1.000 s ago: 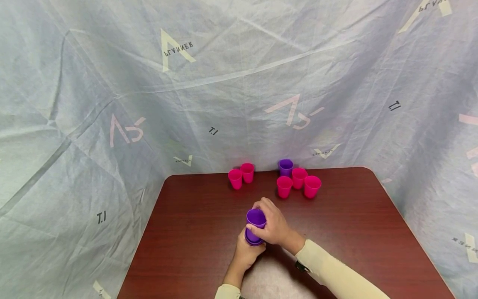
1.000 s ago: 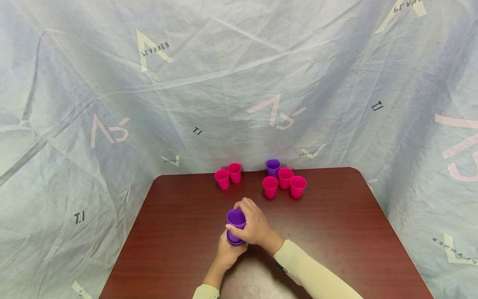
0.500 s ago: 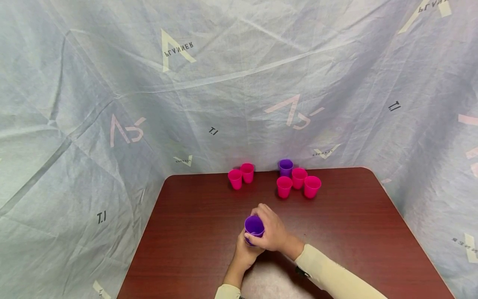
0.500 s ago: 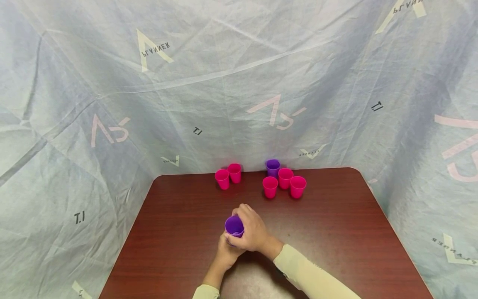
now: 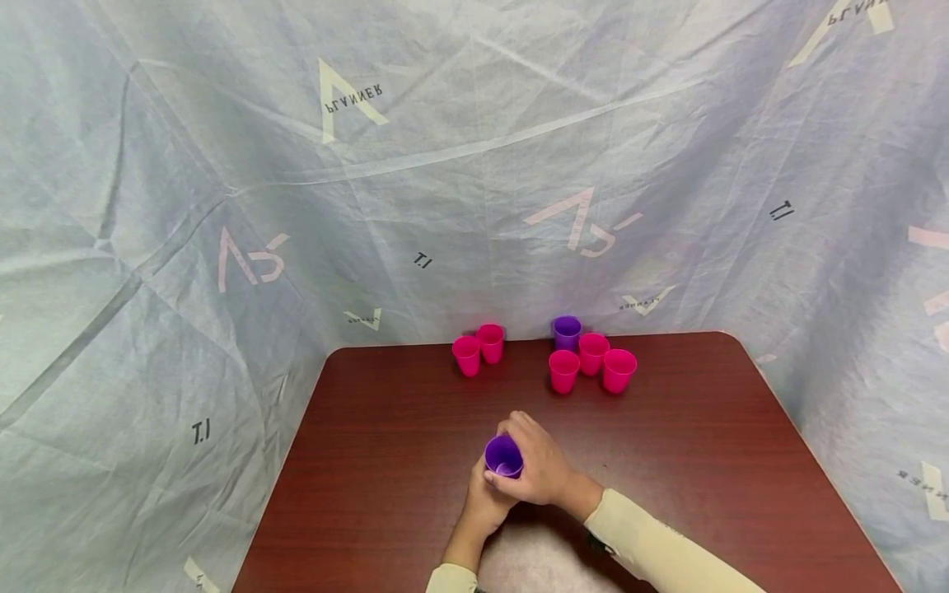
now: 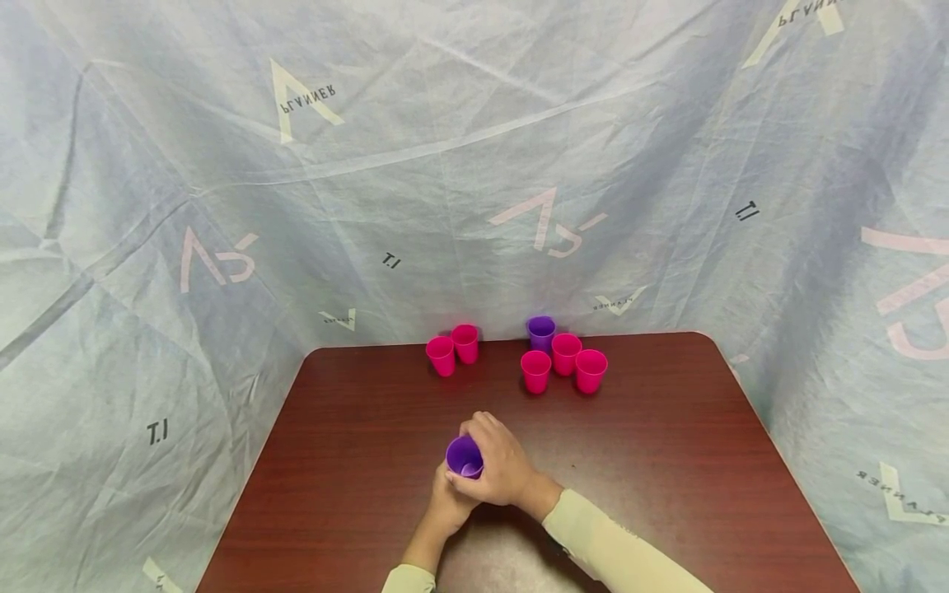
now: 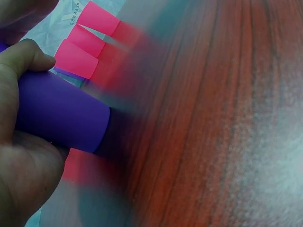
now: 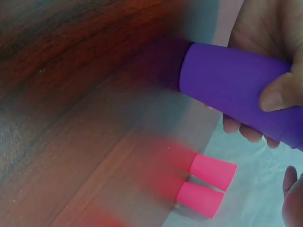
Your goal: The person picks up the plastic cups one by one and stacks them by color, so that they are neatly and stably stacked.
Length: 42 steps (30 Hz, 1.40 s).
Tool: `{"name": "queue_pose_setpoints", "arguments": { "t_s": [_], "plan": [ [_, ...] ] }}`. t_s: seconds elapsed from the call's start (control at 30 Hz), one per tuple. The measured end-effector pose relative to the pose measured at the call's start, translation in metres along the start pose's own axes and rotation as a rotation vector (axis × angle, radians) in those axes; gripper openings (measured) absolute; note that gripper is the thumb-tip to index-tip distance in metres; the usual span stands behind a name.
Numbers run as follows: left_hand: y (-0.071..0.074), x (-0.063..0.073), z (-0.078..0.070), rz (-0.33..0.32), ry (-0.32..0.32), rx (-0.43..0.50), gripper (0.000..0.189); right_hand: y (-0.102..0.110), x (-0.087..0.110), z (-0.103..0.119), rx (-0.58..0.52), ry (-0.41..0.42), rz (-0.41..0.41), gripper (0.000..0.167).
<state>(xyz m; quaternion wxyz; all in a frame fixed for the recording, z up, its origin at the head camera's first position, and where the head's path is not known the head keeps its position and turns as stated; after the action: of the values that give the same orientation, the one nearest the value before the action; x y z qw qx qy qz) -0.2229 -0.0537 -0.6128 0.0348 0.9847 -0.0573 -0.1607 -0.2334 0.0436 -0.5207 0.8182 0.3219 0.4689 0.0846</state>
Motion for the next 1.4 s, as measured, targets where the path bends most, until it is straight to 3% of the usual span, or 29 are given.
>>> {"name": "queue_pose_setpoints", "arguments": {
  "t_s": [0.3,0.73,1.03,1.27,1.4],
  "plan": [
    [0.001,0.001,0.001,0.006,-0.001,0.039,0.058,-0.008,0.005,0.0,0.037,0.015,0.028,0.053],
    [0.001,0.001,0.001,-0.013,0.026,0.02,0.059,-0.012,0.009,-0.003,0.055,0.016,0.049,0.062],
    [0.002,0.001,0.001,-0.014,0.041,0.022,0.063,-0.013,0.006,-0.005,0.048,0.045,0.117,0.067],
    [0.0,0.0,0.002,0.005,-0.003,0.063,0.068,-0.014,0.008,-0.015,-0.103,0.025,0.141,0.062],
    [-0.002,-0.001,0.005,0.013,0.019,0.103,0.07,-0.012,0.007,-0.02,-0.144,0.017,0.135,0.053]
  ]
}}
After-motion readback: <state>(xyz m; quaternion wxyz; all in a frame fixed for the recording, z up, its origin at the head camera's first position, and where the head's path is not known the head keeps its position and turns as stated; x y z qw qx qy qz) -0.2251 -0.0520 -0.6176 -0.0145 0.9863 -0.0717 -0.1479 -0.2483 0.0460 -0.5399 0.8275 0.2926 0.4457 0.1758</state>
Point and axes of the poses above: each hand's wrist, its own x-axis away from the middle knuckle, its own y-axis out of the back of the hand, z = x × y, the point moved 9 cm from there along -x, towards the middle knuckle, and after that the axes turned 1 degree about x, right-handed, at the moved point
